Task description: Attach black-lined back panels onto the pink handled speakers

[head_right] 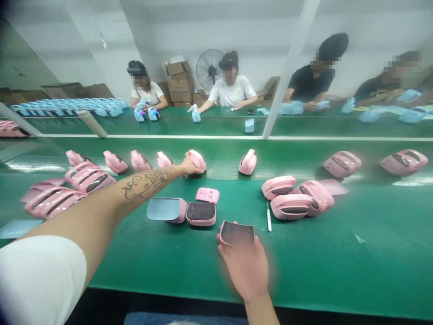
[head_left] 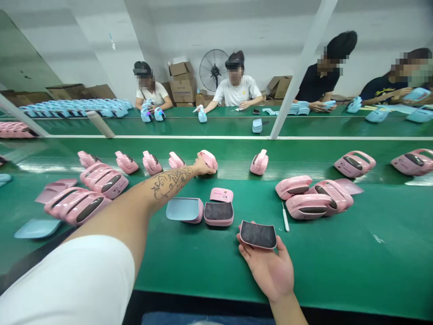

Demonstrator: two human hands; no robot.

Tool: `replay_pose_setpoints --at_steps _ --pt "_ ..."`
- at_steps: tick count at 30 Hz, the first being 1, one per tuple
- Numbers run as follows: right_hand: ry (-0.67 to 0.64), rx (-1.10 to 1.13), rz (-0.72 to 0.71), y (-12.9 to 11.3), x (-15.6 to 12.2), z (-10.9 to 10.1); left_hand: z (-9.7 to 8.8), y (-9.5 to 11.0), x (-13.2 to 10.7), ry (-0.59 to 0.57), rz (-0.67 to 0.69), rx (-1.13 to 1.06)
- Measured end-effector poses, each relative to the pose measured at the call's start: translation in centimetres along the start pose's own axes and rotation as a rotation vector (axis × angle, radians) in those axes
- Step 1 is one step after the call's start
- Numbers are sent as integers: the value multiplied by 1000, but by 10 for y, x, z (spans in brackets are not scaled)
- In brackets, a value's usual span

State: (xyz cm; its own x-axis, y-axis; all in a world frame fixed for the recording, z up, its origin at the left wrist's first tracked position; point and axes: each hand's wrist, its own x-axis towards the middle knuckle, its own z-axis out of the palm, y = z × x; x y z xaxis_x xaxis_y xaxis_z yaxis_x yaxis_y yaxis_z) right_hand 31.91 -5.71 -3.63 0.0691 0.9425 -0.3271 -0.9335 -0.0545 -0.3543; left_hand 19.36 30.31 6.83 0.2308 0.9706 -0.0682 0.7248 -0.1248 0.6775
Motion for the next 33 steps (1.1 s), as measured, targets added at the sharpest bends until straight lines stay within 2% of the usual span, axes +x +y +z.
replay_pose_setpoints --at_steps 2,4,6,8,10,13,15,18,19,21,23,25,28,33 --pt "7 16 -10 1 2 1 4 4 3 1 20 -63" --pt "19 19 -39 1 4 1 0 11 5 -16 -4 -120" --pt "28 9 -66 2 3 1 -13 18 1 -52 -27 -189" --pt "45 -8 -82 2 0 2 -34 21 -15 -109 -7 -286" --pt "67 -43 -87 3 -7 6 -61 17 -50 -174 54 -396" --pt "58 -134 -92 9 -20 18 -94 -6 -133 -262 158 -605" --pt "35 -187 -95 17 -29 29 -99 -29 -198 -355 161 -1012" --pt "6 -301 -94 35 -39 45 -78 -69 -280 -468 -7 -1320" --pt "-7 -376 -104 42 -41 51 -65 -82 -299 -462 -35 -1375" --pt "-22 -534 -137 54 -43 60 -40 -105 -327 -357 -40 -1419" --pt "-29 -684 -184 63 -45 67 -18 -121 -342 -219 -19 -1410" --pt "-64 -872 -203 71 -46 72 -4 -130 -350 -148 2 -1396" --pt "-136 -1199 -217 80 -50 77 4 -132 -358 -185 65 -1393" --pt "-122 -1398 -209 92 -54 80 4 -130 -364 -248 166 -1370"
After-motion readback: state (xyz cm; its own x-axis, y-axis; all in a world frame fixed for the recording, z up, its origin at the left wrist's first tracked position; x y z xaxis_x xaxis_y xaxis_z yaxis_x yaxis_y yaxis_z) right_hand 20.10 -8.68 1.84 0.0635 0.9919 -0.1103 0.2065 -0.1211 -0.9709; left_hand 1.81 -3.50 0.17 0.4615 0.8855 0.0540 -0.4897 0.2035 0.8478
